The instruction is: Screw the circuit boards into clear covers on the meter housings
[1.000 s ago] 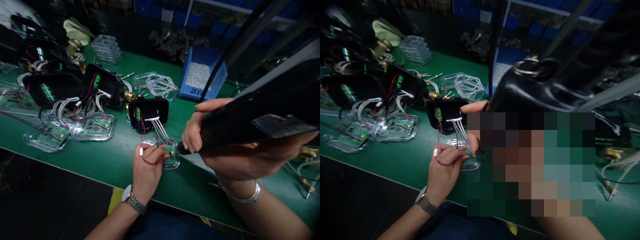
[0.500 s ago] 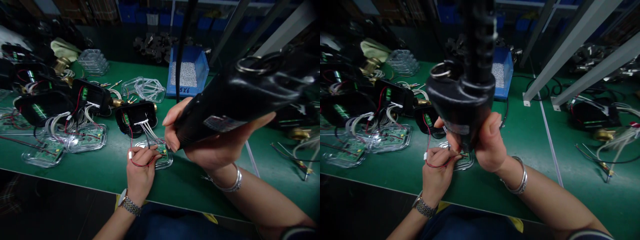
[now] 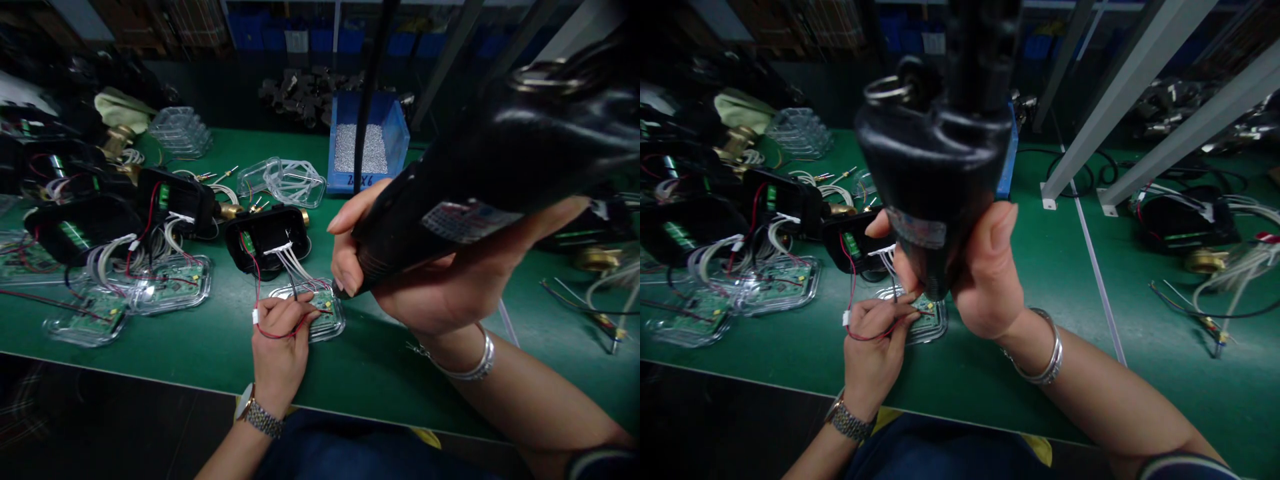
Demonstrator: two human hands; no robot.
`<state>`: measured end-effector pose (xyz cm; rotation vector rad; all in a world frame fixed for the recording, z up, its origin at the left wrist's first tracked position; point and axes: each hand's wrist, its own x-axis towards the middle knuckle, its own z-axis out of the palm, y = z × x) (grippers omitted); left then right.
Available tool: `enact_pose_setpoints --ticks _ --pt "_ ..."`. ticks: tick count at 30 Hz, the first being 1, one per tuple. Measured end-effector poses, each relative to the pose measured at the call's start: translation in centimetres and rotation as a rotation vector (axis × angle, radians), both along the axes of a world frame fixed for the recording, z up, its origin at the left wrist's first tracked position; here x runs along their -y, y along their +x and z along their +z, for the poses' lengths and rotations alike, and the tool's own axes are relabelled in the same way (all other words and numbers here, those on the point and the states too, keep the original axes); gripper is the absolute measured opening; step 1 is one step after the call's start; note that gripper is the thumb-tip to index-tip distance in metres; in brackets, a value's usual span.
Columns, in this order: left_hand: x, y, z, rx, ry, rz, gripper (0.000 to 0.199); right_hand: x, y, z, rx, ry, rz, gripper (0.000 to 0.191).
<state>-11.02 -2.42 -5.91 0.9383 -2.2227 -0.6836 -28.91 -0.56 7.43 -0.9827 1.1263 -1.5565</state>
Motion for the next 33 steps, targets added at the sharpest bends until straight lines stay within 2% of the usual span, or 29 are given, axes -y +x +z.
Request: enact_pose_setpoints --ticks 4,11,15,17,19,22,25,29,31,33 --pt "0.0 0.0 0.0 -0.004 0.011 0.002 0.014 -0.2 0.0 -0.3 0.142 -0.082 -0.006 0.079" --pt "0.1 0.0 -0.1 -0.068 0.043 0.01 0.014 -1.0 -0.6 0.4 0.096 -0.077 -0.1 0.072" --pt "0.1 0.2 0.0 -0.105 0.022 0.0 0.014 -1.0 -1.1 0.7 0.049 -0.125 -0.155 0.07" --pt "0.1 0.3 0.1 -0.124 0.023 0.006 0.014 -0.7 -1.5 0.5 0.057 -0.173 -0.181 0.061" --pt "0.1 0.4 0.0 -0.143 0.039 0.021 0.013 -0.4 -2.1 0.1 0.027 -0.179 -0.182 0.044" --pt "0.0 0.5 -0.1 -0.166 0.065 0.028 0.012 -1.0 -3.6 -0.6 -0.033 -0.053 -0.201 0.033" --pt "0.1 0.5 -0.3 -0.183 0.082 0.018 0.012 -3.1 -5.3 -0.9 -0.061 0.055 -0.278 0.046" --pt "0.2 0.6 -0.3 -0.177 0.07 -0.002 0.011 -7.7 -8.8 -0.9 -0.137 0.122 -0.421 0.054" --pt "0.3 0.6 -0.3 -0.181 0.056 -0.013 0.01 -10.3 -11.4 -1.6 -0.156 0.154 -0.496 0.055" --pt "0.3 0.7 -0.4 -0.19 0.052 -0.011 0.008 -12.7 -14.3 -3.1 -0.203 0.202 -0.554 0.058"
